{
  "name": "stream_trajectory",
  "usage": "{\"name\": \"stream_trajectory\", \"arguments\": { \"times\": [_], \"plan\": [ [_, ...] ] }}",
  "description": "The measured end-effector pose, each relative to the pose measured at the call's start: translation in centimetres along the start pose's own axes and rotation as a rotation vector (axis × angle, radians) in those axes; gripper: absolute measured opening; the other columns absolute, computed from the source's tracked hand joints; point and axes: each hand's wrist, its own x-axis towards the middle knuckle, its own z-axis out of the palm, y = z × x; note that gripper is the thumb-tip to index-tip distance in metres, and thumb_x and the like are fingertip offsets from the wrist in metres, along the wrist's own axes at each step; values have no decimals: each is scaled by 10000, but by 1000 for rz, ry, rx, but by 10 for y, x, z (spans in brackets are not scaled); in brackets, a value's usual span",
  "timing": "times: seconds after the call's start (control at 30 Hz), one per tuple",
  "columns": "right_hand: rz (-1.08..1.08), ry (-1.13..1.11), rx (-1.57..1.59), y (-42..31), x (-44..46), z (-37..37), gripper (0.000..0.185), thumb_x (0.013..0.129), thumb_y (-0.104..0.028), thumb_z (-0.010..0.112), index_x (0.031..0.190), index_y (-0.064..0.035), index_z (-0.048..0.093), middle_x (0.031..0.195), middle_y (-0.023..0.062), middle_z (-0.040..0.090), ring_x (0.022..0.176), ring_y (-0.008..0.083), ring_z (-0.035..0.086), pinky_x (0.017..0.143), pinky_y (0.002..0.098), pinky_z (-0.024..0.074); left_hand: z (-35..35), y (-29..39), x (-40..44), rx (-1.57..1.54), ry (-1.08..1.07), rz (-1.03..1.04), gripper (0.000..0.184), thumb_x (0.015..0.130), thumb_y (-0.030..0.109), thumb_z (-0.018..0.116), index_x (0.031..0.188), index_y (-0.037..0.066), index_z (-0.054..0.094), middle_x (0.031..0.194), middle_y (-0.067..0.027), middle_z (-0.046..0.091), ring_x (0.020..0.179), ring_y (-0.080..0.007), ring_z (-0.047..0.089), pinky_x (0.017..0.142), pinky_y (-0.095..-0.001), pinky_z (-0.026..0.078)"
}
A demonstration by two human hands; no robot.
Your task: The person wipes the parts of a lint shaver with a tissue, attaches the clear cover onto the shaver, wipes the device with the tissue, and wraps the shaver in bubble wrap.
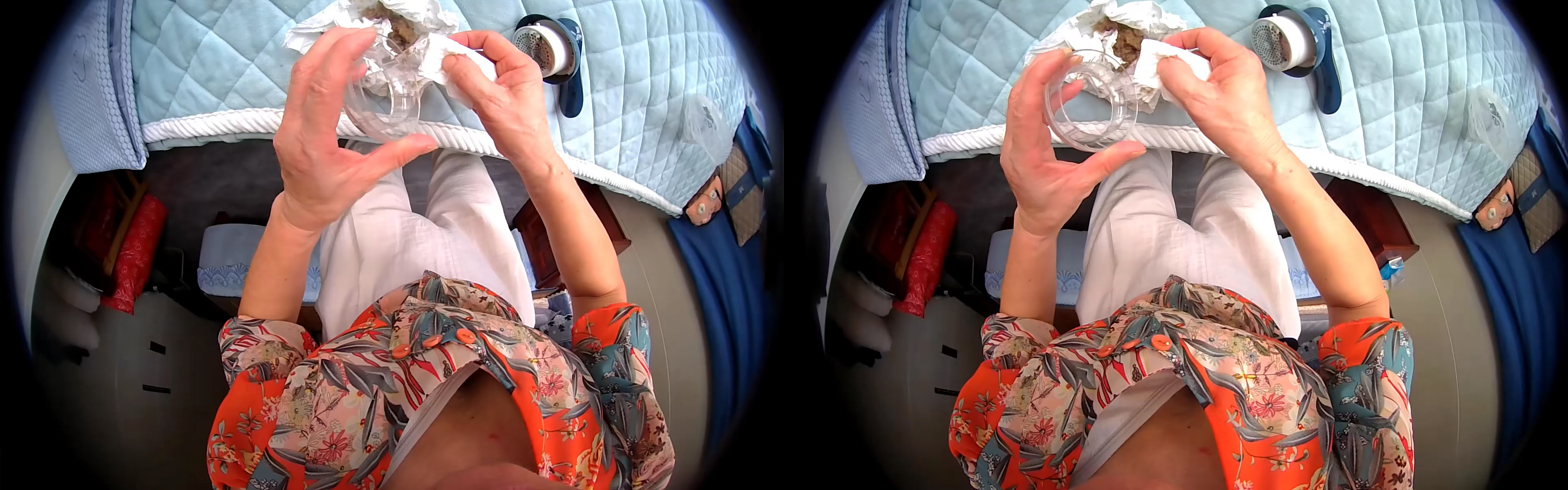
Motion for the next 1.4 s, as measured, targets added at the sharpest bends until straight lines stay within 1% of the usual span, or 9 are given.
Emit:
{"name": "stream_trajectory", "arguments": {
  "times": [0.27, 0.57, 0.67, 0.77, 0.87, 0.97, 1.17, 1.27, 1.4],
  "plan": [
    [-76, 8, -301, -4, -2, 0, 292, 757, -253, 745, 860, 3, 648, 705, 49, 654, 663, 48, 575, 604, 225, 477, 2, 4, -5, -11, 12, -8, 897, 551, 162, 876, 1303, 24, 407, 1278, -123, 452, 1123, -223, 518, 883, -349, 504],
    [-33, -8, -275, -5, -4, 5, 283, 753, -269, 740, 808, -7, 647, 676, 71, 657, 618, 82, 596, 561, 250, 474, 1, 5, -5, 7, 5, 18, 876, 560, 160, 872, 1295, 19, 417, 1273, -128, 455, 1123, -223, 511, 874, -350, 509],
    [-141, 27, -396, -2, -2, 7, 278, 750, -266, 730, 834, -16, 643, 659, 109, 646, 586, 150, 617, 553, 280, 477, 3, 6, -6, 44, -16, 39, 862, 566, 165, 869, 1289, 15, 424, 1274, -138, 454, 1122, -232, 506, 868, -354, 514],
    [-311, 37, -701, -16, -11, 15, 221, 791, -200, 729, 838, -15, 617, 704, 24, 626, 637, 52, 524, 588, 213, 448, 6, 5, -7, 70, 4, 54, 848, 572, 171, 866, 1283, 13, 432, 1276, -145, 452, 1125, -241, 502, 864, -358, 518],
    [-417, -39, -663, -10, -10, 11, 214, 812, -203, 700, 853, -14, 608, 676, 66, 607, 602, 87, 526, 570, 236, 447, 6, 4, -7, 63, 17, 55, 843, 577, 174, 864, 1282, 12, 433, 1274, -149, 452, 1125, -243, 501, 861, -358, 521],
    [-184, -158, -491, -17, -5, 5, 257, 794, -255, 639, 898, -21, 628, 691, 171, 615, 618, 302, 605, 570, 360, 469, 7, 3, -9, 70, 21, 58, 838, 579, 176, 863, 1281, 13, 435, 1272, -151, 453, 1123, -243, 502, 858, -355, 523],
    [-167, -200, -618, -24, -4, 8, 268, 785, -248, 624, 881, 2, 632, 684, 182, 612, 605, 283, 602, 579, 360, 469, 11, 6, -10, 131, 36, 77, 831, 584, 174, 860, 1282, 16, 436, 1278, -155, 449, 1122, -246, 504, 854, -352, 525],
    [-100, -316, -581, -24, -1, 3, 278, 770, -240, 632, 866, 20, 637, 624, 142, 598, 580, 249, 582, 583, 360, 465, 11, 1, -10, 147, 39, 111, 830, 588, 174, 858, 1285, 19, 435, 1283, -158, 445, 1127, -250, 502, 854, -354, 525],
    [148, -446, -432, -27, 2, 1, 278, 754, -247, 642, 835, 19, 649, 567, 62, 560, 506, 161, 536, 501, 311, 441, 11, -1, -9, 116, 71, 117, 825, 558, 156, 856, 1271, 33, 459, 1270, -149, 456, 1122, -261, 503, 867, -349, 507]
  ]
}}
